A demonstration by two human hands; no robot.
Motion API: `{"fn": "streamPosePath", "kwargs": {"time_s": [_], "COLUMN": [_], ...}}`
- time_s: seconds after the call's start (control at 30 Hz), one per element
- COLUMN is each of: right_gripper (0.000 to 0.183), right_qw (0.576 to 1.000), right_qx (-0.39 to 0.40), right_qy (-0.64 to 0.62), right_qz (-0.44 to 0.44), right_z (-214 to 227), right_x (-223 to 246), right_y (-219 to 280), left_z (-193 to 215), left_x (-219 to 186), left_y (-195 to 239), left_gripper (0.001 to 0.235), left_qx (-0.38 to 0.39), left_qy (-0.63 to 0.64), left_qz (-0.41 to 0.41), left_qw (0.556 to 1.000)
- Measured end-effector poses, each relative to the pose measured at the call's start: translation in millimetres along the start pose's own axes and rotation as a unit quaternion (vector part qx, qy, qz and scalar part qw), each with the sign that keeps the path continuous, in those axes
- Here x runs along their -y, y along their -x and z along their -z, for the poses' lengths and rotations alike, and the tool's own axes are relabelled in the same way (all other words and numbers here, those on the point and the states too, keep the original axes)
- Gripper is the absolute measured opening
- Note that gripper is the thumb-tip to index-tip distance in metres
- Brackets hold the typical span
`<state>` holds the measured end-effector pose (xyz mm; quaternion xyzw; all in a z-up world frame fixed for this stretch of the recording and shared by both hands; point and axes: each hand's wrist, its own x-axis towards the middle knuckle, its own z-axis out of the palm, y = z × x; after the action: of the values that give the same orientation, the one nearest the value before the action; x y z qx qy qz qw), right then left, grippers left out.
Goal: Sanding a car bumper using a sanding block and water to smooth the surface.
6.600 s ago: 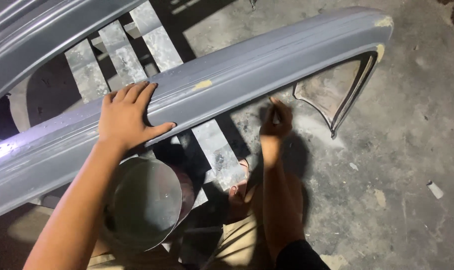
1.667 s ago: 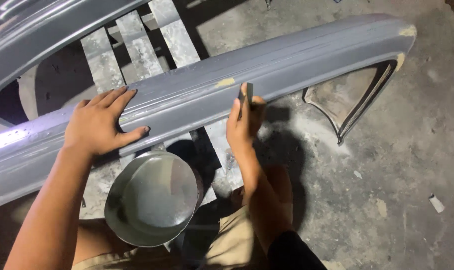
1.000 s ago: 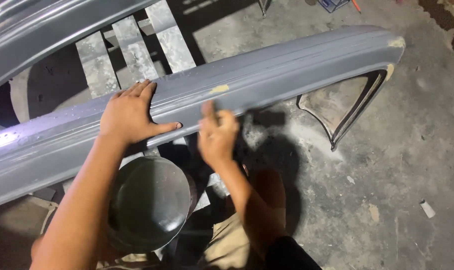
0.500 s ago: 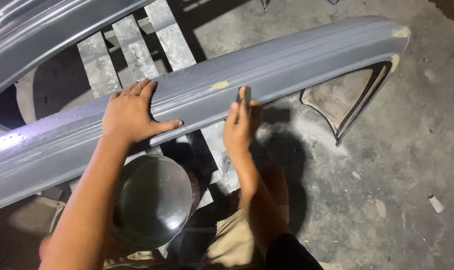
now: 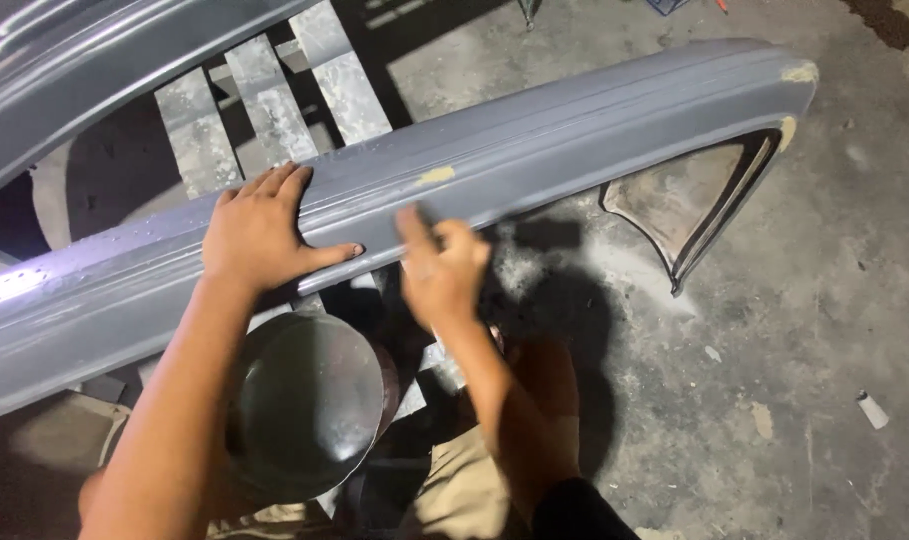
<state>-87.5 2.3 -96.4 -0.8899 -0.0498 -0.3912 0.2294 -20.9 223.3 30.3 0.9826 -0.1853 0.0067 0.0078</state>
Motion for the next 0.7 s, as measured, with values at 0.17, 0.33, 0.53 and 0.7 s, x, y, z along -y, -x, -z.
{"fn": "streamPosePath", "kwargs": {"time_s": [0.17,0.33,0.53,0.7], "right_gripper": [0.020,0.048,0.022,0.019], "right_qw": [0.779,0.997,0.994,0.995], "right_qx": [-0.104,-0.079,-0.028,-0.040], "right_qy": [-0.444,-0.019,-0.103,-0.045], "right_qz": [-0.431,0.003,-0.012,0.076], "right_z": [52.1,0.9,19.0,-22.7], "right_x": [59.8,-23.3,-6.8,-107.4], "right_y": [-57.4,-10.4,-7.8,35.4], "left_z": [-2.6,-2.8,-8.2,-21.1], "left_x": [-1.5,-2.1,0.9,1.7], "left_y": [-0.5,1.8,5.2,14.1], "left_gripper": [0.117,0.113,0.105,0.089], "left_qx": [-0.005,-0.006,-0.056,-0.176], "left_qy": [-0.003,-0.003,-0.021,-0.072], "left_qz": [0.010,0.004,-0.027,-0.101], "left_qw": [1.000,1.000,0.998,0.977]}}
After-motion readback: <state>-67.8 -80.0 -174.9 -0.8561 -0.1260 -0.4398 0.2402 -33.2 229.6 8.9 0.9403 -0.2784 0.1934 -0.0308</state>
